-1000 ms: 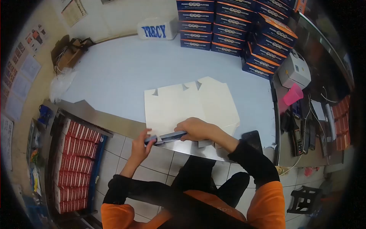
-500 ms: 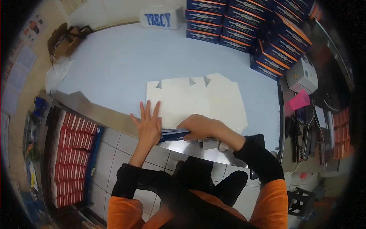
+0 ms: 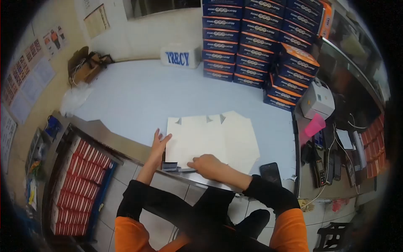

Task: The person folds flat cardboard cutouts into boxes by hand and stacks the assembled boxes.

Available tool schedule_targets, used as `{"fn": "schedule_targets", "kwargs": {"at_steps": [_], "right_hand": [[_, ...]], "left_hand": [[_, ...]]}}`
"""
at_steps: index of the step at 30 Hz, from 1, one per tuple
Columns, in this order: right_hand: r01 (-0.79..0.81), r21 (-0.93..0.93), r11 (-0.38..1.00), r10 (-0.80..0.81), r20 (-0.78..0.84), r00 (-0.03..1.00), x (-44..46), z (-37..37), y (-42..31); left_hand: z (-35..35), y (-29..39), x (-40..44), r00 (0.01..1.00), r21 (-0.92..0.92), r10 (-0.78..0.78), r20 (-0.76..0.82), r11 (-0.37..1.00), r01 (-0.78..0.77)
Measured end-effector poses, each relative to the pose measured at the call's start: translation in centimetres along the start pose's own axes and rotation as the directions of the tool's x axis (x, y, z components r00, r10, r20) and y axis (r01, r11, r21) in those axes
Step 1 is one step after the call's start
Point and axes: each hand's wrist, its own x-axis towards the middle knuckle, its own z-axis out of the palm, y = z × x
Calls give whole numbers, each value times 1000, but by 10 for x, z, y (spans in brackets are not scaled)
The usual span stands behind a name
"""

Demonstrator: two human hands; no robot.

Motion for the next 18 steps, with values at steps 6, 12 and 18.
{"fn": "schedule_targets", "kwargs": {"at_steps": [6,12,18], "right_hand": [[-57,120,991,33,195,980,6,-21,4],[-269,112,957,287,-209,935,61,-49,120],[-416,154,896,345,350,871,125,-47,179]], "left_hand": [[-3,-46,72,986,197,-131,105,974,109],[6,-58,50,940,120,332,-76,939,-322],[4,-52,42,937,64,341,-81,940,-336]]}}
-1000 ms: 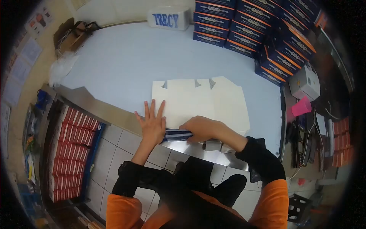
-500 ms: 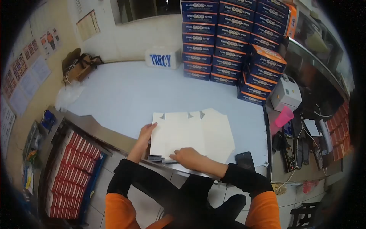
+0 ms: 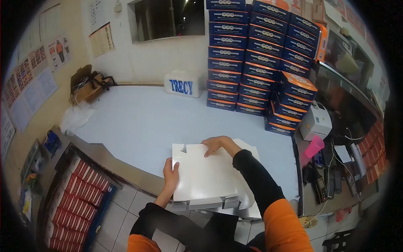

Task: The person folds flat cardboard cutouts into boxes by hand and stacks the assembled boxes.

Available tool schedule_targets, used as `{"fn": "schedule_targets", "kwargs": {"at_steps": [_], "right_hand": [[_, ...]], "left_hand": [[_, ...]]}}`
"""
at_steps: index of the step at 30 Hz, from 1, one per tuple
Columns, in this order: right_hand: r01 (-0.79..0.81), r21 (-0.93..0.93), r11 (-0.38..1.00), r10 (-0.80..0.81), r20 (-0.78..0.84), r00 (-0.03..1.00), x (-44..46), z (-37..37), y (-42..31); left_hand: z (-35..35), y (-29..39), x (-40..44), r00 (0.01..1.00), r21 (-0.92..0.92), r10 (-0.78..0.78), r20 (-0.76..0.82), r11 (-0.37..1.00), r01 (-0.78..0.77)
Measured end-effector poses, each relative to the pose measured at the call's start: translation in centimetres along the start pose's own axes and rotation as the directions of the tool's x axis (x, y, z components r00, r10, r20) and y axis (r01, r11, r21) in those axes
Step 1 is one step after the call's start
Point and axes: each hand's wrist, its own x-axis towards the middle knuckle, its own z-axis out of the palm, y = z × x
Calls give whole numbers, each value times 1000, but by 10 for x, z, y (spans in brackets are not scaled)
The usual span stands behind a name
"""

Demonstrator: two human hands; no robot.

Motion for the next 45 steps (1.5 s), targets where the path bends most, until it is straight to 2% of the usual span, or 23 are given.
{"fn": "schedule_targets", "kwargs": {"at_steps": [1,2,3,4,6,7,9,10,12,13,15,18,19,20,23,27,30,34,37,39,41,43,45], "right_hand": [[-43,-31,999,48,202,978,8,-1,-2],[-41,-31,999,46,209,977,12,5,-3],[-45,-59,997,53,142,988,15,14,-3],[-52,-88,995,59,77,995,13,19,-5],[-81,-133,988,82,5,997,3,19,-16],[-111,-175,978,99,-80,992,-3,18,-23],[-166,-191,968,138,-149,979,-11,20,-37],[-216,-209,954,168,-224,960,-12,23,-40],[-254,-195,947,192,-288,938,-7,30,-41],[-281,-184,942,203,-354,913,-9,33,-42],[-265,-143,954,180,-434,883,-24,45,-45],[-183,-146,972,58,-607,793,-42,68,-53],[-117,-129,985,-12,-718,696,-47,78,-57],[-56,-121,991,-67,-815,575,-53,88,-61],[53,-140,989,-148,-866,479,-63,113,-57],[-6,-267,964,-214,-783,585,-98,127,-65],[-17,-113,993,-71,-730,680,-110,145,-73],[-39,-119,992,-63,-742,667,-111,143,-75],[90,15,996,-68,-538,840,-110,105,-56],[175,111,978,-130,-326,936,-99,62,-23],[-38,-3,999,36,-278,960,-77,41,10],[-67,-51,996,45,-346,937,-70,33,34],[-113,-85,990,103,-115,988,-68,24,37]], "left_hand": [[-1,-1,1,1000,1,-5,-6,1000,5],[-1,-3,3,1000,236,-13,-13,972,16],[1,0,5,1000,457,-22,-18,889,28],[4,12,7,990,655,141,5,747,-110],[15,44,17,937,769,317,145,560,-308],[19,42,31,940,766,307,149,565,-306],[27,34,59,800,671,222,558,446,-592],[35,42,71,797,664,217,564,454,-594],[48,60,84,697,719,-251,671,449,-530],[52,62,80,685,711,-259,681,459,-533],[55,66,68,715,694,-71,695,327,-641],[54,59,34,704,641,206,679,300,-706],[56,54,25,688,623,347,638,292,-725],[55,48,19,684,612,335,648,304,-730],[52,29,11,626,598,505,595,242,-764],[40,36,0,605,573,406,685,213,-791],[28,67,-28,549,511,387,741,206,-834],[34,71,-28,561,511,362,744,232,-827],[45,75,-10,666,584,258,700,330,-742],[44,51,4,665,617,320,675,249,-747],[41,38,15,652,644,381,656,169,-747],[41,36,6,642,636,396,656,169,-753],[44,40,2,634,631,457,624,185,-754]]}}
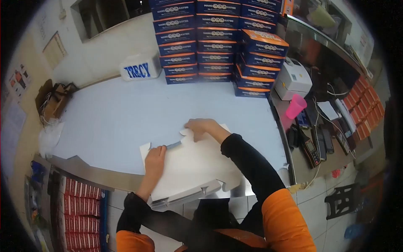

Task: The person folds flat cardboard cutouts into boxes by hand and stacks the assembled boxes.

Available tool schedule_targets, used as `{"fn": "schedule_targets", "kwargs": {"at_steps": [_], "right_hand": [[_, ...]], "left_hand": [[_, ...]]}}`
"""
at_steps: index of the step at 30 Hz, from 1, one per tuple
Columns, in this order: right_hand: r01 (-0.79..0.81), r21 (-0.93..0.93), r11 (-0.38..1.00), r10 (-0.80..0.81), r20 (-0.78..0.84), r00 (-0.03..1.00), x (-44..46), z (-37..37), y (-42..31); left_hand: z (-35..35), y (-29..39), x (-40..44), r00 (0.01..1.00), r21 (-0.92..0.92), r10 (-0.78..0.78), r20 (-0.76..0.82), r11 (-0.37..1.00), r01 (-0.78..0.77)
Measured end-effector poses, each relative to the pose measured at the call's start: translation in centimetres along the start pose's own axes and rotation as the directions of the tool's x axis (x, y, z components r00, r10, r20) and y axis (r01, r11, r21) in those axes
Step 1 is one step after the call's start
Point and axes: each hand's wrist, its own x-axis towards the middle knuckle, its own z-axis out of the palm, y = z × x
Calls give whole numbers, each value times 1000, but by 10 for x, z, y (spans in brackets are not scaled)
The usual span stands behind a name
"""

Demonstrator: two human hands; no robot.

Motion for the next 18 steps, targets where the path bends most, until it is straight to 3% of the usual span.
{"fn": "schedule_targets", "kwargs": {"at_steps": [3,6,10,12,13,15,16,18], "right_hand": [[-77,58,995,72,82,994,13,-7,-5],[-58,-64,996,64,99,993,24,-9,-9],[-44,-21,999,47,127,991,16,-10,-22],[-56,-50,997,43,-232,972,-5,3,-33],[-56,-52,997,44,-211,977,-13,9,-37],[-39,2,999,35,-464,885,-30,24,-46],[-39,3,999,36,-446,894,-40,32,-49],[56,-235,970,-202,-663,721,-60,48,-54]], "left_hand": [[-2,2,2,998,-19,-7,-61,1000,5],[0,2,0,998,22,3,-65,1000,-1],[5,2,-1,999,101,-28,-21,994,30],[6,2,-2,999,108,-41,-23,993,43],[6,3,-1,999,125,-40,-37,991,44],[9,3,0,997,121,-45,-54,991,52],[9,3,0,996,132,-35,-82,990,45],[10,2,0,997,136,-44,-61,989,52]]}}
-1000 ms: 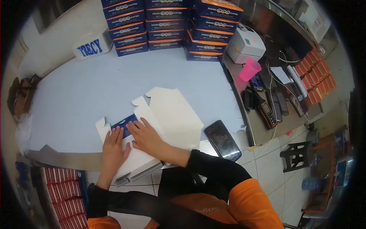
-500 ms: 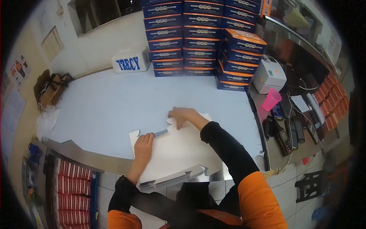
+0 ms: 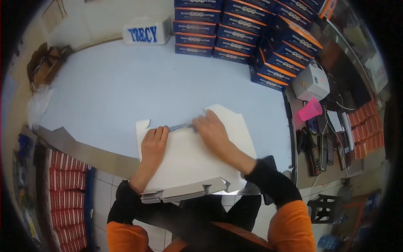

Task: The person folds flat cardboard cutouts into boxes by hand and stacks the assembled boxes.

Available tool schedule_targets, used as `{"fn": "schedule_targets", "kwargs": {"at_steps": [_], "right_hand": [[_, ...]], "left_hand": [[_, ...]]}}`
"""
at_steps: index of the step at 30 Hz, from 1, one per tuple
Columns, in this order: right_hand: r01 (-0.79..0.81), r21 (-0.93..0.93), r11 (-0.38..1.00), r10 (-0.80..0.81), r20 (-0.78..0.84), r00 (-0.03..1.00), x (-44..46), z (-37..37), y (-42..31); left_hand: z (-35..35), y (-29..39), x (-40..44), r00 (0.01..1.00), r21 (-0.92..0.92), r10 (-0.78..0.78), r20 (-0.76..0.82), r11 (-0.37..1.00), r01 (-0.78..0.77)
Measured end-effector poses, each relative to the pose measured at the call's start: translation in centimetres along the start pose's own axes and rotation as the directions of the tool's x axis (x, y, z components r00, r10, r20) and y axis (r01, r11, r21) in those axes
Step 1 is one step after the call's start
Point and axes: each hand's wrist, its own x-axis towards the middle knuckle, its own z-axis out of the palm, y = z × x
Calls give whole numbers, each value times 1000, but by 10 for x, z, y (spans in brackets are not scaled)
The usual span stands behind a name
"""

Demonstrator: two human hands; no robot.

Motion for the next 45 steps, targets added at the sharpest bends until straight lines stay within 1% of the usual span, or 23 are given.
{"fn": "schedule_targets", "kwargs": {"at_steps": [3,6,8,11,14,15,16,17,18,20,22,24,25,27,28,30,31,32,34,35,37,44,45], "right_hand": [[12,-40,999,-10,56,998,-29,4,-13],[-3,-30,1000,3,-1,1000,-48,16,-19],[-58,41,997,57,36,998,-47,11,-21],[-179,157,971,162,110,981,-37,12,-26],[-147,60,987,155,-153,976,0,24,-36],[-66,147,987,97,-212,973,9,27,-48],[11,72,997,7,-243,970,10,41,-55],[-3,385,923,40,-86,996,14,56,-60],[-68,311,948,88,-50,995,15,52,-68],[-138,231,963,148,-25,989,19,47,-70],[-171,124,977,170,22,985,22,55,-66],[-134,131,982,144,-70,987,17,62,-62],[-84,174,981,114,-170,979,10,61,-62],[-18,213,977,78,-276,958,5,59,-60],[-16,205,979,80,-306,949,4,59,-59],[-10,201,979,79,-336,939,2,58,-60],[-16,188,982,83,-355,931,1,57,-60],[-24,174,984,88,-374,923,2,55,-60],[-32,179,983,95,-357,929,3,56,-60],[-39,185,982,101,-337,936,3,57,-60],[-53,162,985,103,-322,941,2,57,-62],[-129,114,985,159,-317,935,3,64,-66],[-135,118,984,165,-311,936,2,65,-66]], "left_hand": [[-1,-3,-4,1000,-50,12,29,999,-10],[-15,-6,-5,997,-281,75,36,958,-62],[-35,3,-14,967,-369,94,238,929,1],[-40,6,-16,943,-378,90,322,925,41],[-42,10,-18,935,-329,81,346,943,40],[-42,12,-17,936,-361,127,328,933,0],[-44,13,-18,936,-342,94,338,939,29],[-44,14,-21,936,-318,54,349,946,64],[-41,12,-24,936,-336,83,342,941,39],[-35,6,-30,948,-459,-92,304,858,230],[-32,-5,-34,954,-511,-140,266,818,263],[4,-46,-43,844,-636,-428,324,562,529],[9,-69,-41,844,-631,-433,317,568,528],[17,-105,-29,742,-633,-305,597,388,670],[7,-105,-18,743,-633,-313,592,390,668],[-19,-97,9,547,-554,-272,792,55,830],[-14,-105,14,539,-549,-178,823,-8,836],[-14,-106,21,540,-549,-178,823,-5,836],[-17,-105,34,582,-546,-16,813,326,772],[-17,-105,41,579,-544,-13,816,325,774],[-19,-101,54,586,-340,-9,810,807,482],[-28,-61,23,818,-162,-59,572,970,183],[-18,-54,6,925,-131,-73,373,983,130]]}}
